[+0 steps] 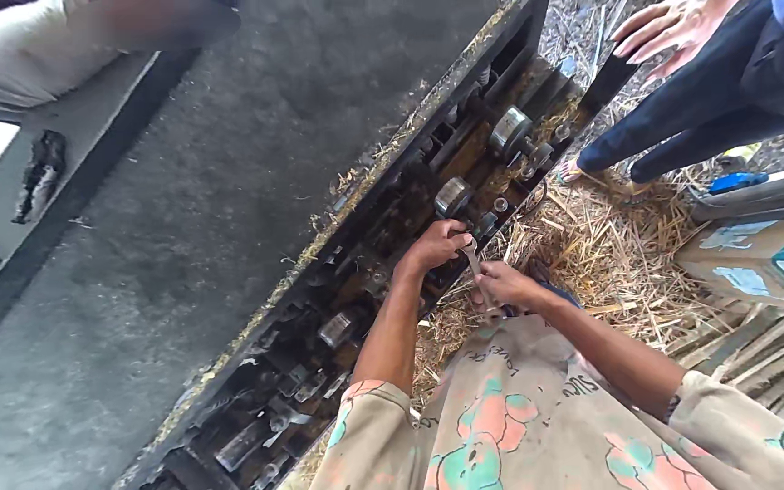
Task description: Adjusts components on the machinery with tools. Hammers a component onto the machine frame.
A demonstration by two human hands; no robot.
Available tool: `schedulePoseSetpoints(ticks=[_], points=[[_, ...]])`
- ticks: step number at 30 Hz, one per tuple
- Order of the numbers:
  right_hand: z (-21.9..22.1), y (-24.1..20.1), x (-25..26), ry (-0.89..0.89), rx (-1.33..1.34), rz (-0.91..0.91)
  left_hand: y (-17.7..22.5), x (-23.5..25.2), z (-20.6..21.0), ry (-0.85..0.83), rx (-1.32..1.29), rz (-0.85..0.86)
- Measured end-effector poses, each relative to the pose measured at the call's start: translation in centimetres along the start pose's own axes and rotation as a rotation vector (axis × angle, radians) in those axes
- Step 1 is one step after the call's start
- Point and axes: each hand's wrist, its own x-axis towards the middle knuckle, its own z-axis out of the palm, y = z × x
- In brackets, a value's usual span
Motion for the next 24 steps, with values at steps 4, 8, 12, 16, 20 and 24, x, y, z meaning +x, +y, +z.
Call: schedulePoseSetpoints(ticks=[4,8,12,16,20,24], points=[[-8.1,-3.4,0.1,0.079,-0.785,-0.163,-0.4,-0.1,0.2,0.004,-0.063,0.006],[-10.2,-9.2,0.8,0.193,-1.403,-0.481,-0.6,-0.5,0.5,0.039,-0.075,-0.001],[-11.4,-11.0,-1.1,0.189,-1.289,-0.369,-0.9,-0.9,0.5,0.088,0.067,0.043],[-16.1,-4.7,-4.5,0.371,-0.812,-0.389,0.7,-2.5,1.2,0.197,0.713,0.231],[-15.7,4.3,-6.6,0.485,-0.584,-0.297,2.9,-2.8,3.0,0.157,1.290,0.305],[-12.9,12.0,-7.0,0.533,-0.378,-0.222,4.6,-2.6,3.8,0.049,1.567,0.262]])
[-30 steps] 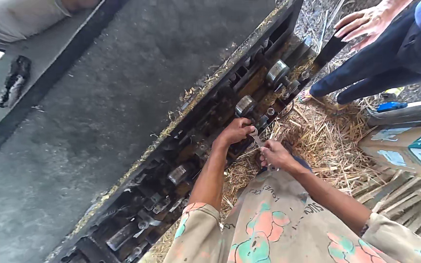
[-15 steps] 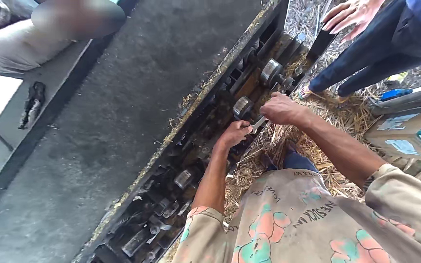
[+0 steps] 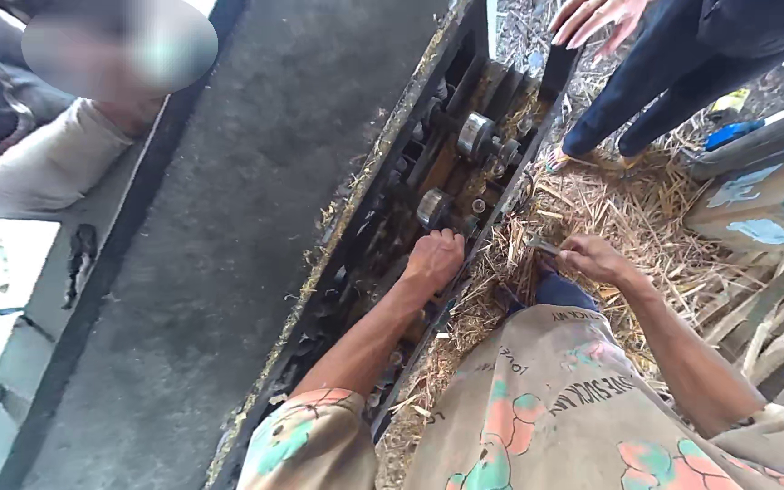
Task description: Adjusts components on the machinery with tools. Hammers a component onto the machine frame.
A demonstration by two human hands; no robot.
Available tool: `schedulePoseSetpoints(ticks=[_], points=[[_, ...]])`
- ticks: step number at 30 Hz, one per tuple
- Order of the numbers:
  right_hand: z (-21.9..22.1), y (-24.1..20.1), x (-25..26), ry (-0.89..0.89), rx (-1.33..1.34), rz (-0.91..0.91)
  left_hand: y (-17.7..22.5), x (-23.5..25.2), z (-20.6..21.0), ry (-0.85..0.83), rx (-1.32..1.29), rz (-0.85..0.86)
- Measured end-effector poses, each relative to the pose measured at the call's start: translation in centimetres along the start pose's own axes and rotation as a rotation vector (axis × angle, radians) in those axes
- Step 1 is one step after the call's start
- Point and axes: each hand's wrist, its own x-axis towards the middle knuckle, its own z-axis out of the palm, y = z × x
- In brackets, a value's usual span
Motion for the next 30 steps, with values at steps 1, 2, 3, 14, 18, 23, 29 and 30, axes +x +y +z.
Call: schedulePoseSetpoints(ticks=[1,2,3,14,18,23,29,30], points=[[0.8,1.0,-0.6,-0.007,0.040,0.029,0.0,0.2,0.0,-0.018,0.033,0.015],[1.6,1.9,-1.1,-0.002,0.080,0.051,-0.2,0.5,0.1,-0.033,0.055,0.026],[2.2,2.6,-1.6,0.005,0.114,0.078,-0.4,0.8,0.3,-0.040,0.070,0.032],[5.0,1.8,-2.5,0.075,0.298,0.210,0.5,-0.4,0.2,-0.039,-0.017,-0.166],[6.4,-0.3,-1.1,0.075,0.290,0.137,-0.1,-0.3,0.8,-0.024,0.040,-0.055],[9.9,-3.3,1.0,0.034,0.377,0.082,-0.7,0.0,2.4,0.021,-0.027,-0.070],[12.1,-10.8,4.6,-0.019,0.814,-0.096,-1.1,-0.9,1.7,0.041,-0.029,-0.071],[12.5,-11.5,5.2,-0.030,0.822,-0.106,-1.0,-0.9,1.5,0.057,-0.013,-0.051]])
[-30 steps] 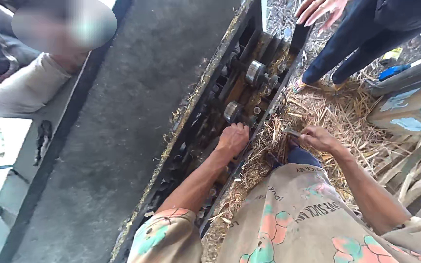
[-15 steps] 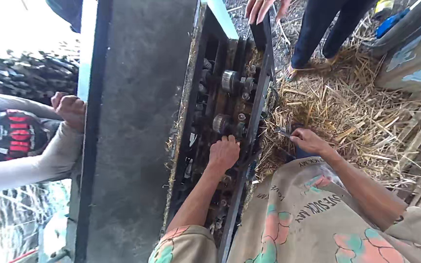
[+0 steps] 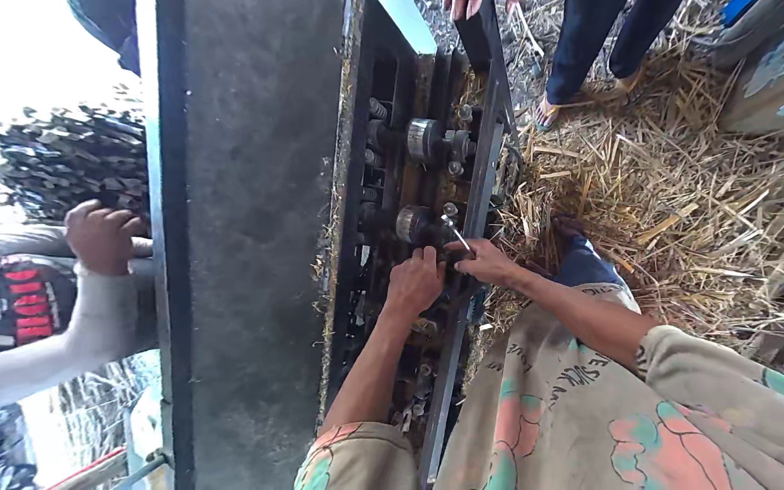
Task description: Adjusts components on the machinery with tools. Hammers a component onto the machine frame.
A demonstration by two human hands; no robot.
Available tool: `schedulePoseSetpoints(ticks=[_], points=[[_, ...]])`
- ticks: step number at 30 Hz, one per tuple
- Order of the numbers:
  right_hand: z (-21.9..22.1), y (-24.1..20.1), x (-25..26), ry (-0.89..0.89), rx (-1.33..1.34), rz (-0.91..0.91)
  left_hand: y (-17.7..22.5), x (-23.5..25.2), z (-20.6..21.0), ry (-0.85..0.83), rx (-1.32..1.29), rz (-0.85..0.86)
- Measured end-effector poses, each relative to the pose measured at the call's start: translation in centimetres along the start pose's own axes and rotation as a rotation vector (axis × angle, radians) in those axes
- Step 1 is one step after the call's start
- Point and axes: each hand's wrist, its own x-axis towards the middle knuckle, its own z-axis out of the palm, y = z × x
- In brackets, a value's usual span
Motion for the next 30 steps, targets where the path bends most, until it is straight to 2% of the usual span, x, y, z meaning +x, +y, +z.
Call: schedulePoseSetpoints(ticks=[3,8,14,18,23,27,30], points=[[1.5,1.2,1.8,-0.009,-0.054,-0.016,0.4,0.5,0.4,0.041,0.037,0.044],[2.5,1.6,1.9,0.058,-0.070,0.011,0.8,0.2,1.2,0.034,-0.002,-0.095],[2.6,1.1,2.1,0.069,-0.102,0.061,0.8,0.0,0.3,-0.014,0.027,-0.029],[2.6,1.3,2.4,0.070,-0.122,0.046,1.2,0.3,0.1,-0.037,-0.030,-0.139],[2.7,1.2,2.3,0.079,-0.105,0.046,1.2,0.1,0.0,-0.013,0.000,-0.085],[2.7,1.4,2.5,0.073,-0.104,0.056,1.5,0.4,-0.2,-0.036,-0.065,-0.207],[2.6,1.1,2.3,0.061,-0.087,0.054,1.0,-0.2,-0.2,0.052,-0.063,-0.104]])
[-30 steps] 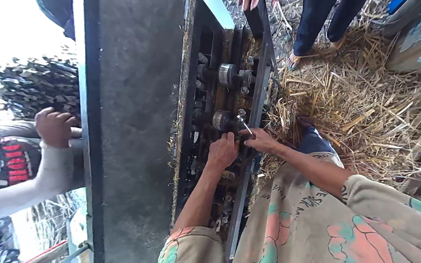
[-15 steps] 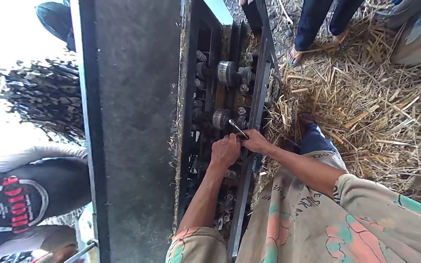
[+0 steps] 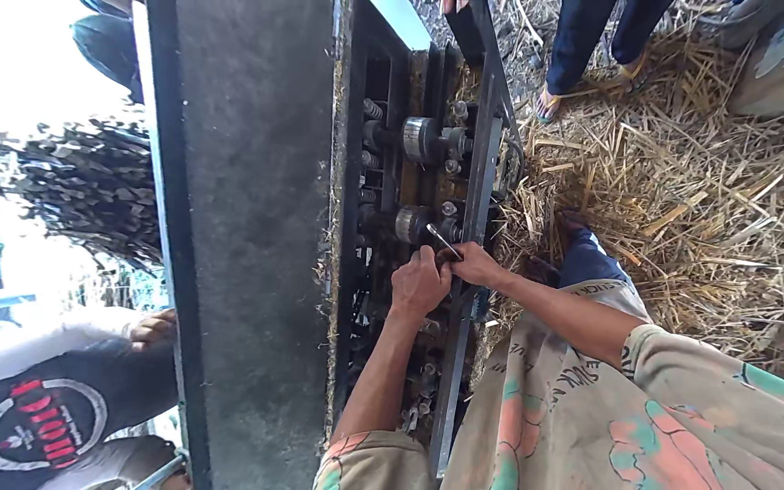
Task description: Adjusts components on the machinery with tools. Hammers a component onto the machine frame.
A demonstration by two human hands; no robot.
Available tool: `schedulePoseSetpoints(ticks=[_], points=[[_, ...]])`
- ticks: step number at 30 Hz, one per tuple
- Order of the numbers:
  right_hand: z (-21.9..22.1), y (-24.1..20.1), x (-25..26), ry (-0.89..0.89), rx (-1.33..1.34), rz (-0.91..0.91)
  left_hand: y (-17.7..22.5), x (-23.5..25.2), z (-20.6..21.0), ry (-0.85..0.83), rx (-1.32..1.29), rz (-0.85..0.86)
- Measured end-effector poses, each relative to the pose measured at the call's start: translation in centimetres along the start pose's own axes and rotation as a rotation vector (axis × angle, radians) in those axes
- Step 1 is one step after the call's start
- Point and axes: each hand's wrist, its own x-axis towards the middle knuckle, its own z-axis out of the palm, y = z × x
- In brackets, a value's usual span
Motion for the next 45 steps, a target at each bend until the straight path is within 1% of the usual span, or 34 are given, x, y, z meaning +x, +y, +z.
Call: schedulePoseSetpoints(ticks=[2,4,5,6,8,9,10,12,13,14,15,17,18,20,21,22,25,27,28,31,35,36,39,41,43,45], points=[[0.0,-0.1,-0.2,-0.005,0.009,0.017,-0.2,0.1,0.0,-0.034,0.022,0.037],[-0.1,-0.2,0.0,-0.008,-0.001,0.036,-0.4,0.5,-0.4,-0.102,0.001,-0.055],[-0.2,-0.2,0.1,-0.009,-0.001,0.041,-0.4,0.6,-0.4,-0.100,-0.024,-0.092],[-0.2,-0.2,0.1,-0.010,-0.004,0.041,-0.5,0.4,-0.3,-0.062,-0.051,-0.088],[-0.2,-0.1,0.2,-0.019,-0.003,0.031,-0.8,0.0,0.0,0.015,-0.093,0.010],[-0.2,-0.1,0.3,-0.020,-0.005,0.029,-0.9,-0.1,0.2,0.016,-0.092,0.050],[-0.2,-0.1,0.3,-0.022,-0.008,0.029,-0.9,-0.2,0.3,0.003,-0.091,0.050],[-0.3,-0.3,0.3,-0.027,-0.012,0.035,-1.2,-0.2,-0.2,-0.061,-0.097,-0.051],[-0.3,-0.4,0.3,-0.028,-0.019,0.043,-1.3,-0.3,-0.4,-0.061,-0.114,-0.087],[-0.3,-0.3,0.3,-0.028,-0.021,0.044,-1.5,-0.6,-0.4,-0.017,-0.146,-0.076],[-0.3,-0.2,0.4,-0.029,-0.019,0.037,-1.9,-0.7,-0.2,0.027,-0.179,-0.024],[-0.3,0.0,0.5,-0.027,-0.022,0.030,-2.2,-0.9,0.3,0.021,-0.199,0.085],[-0.3,-0.1,0.5,-0.032,-0.027,0.033,-2.3,-1.0,0.5,-0.005,-0.172,0.090],[-0.2,0.0,0.7,-0.034,-0.031,0.040,-2.3,-1.1,0.5,-0.045,-0.113,0.008],[-0.2,0.2,0.8,-0.031,-0.034,0.038,-2.4,-1.3,0.7,-0.018,-0.112,-0.012],[-0.2,0.2,0.8,-0.030,-0.035,0.035,-2.5,-1.5,1.1,0.039,-0.135,0.009],[-0.4,-0.2,0.4,-0.039,-0.045,0.038,-2.5,-1.4,2.0,0.144,-0.168,0.168],[-0.3,-0.1,0.6,-0.041,-0.050,0.036,-2.5,-1.0,2.4,0.203,-0.141,0.197],[-0.3,0.1,0.7,-0.042,-0.047,0.032,-2.5,-0.8,2.4,0.217,-0.117,0.181],[-0.3,0.6,0.8,-0.052,-0.049,0.012,-2.1,-0.9,2.2,0.180,-0.099,0.082],[-0.8,0.9,0.5,-0.047,-0.062,-0.029,-1.9,-0.7,2.8,0.187,-0.143,0.131],[-1.0,0.8,0.3,-0.038,-0.071,-0.032,-1.8,-0.6,2.8,0.188,-0.134,0.116],[-2.9,0.0,-1.2,-0.007,-0.114,-0.016,-1.3,-0.3,2.1,0.088,-0.054,0.018],[-4.5,-0.4,-2.0,0.043,-0.215,-0.006,-1.0,-0.2,1.2,0.026,-0.046,-0.054],[-5.9,-0.9,-3.0,0.122,-0.342,0.019,-1.1,0.2,0.6,0.083,-0.112,-0.076],[-6.7,-1.4,-3.8,0.185,-0.430,0.052,-1.2,1.4,0.1,0.168,-0.211,-0.032]])
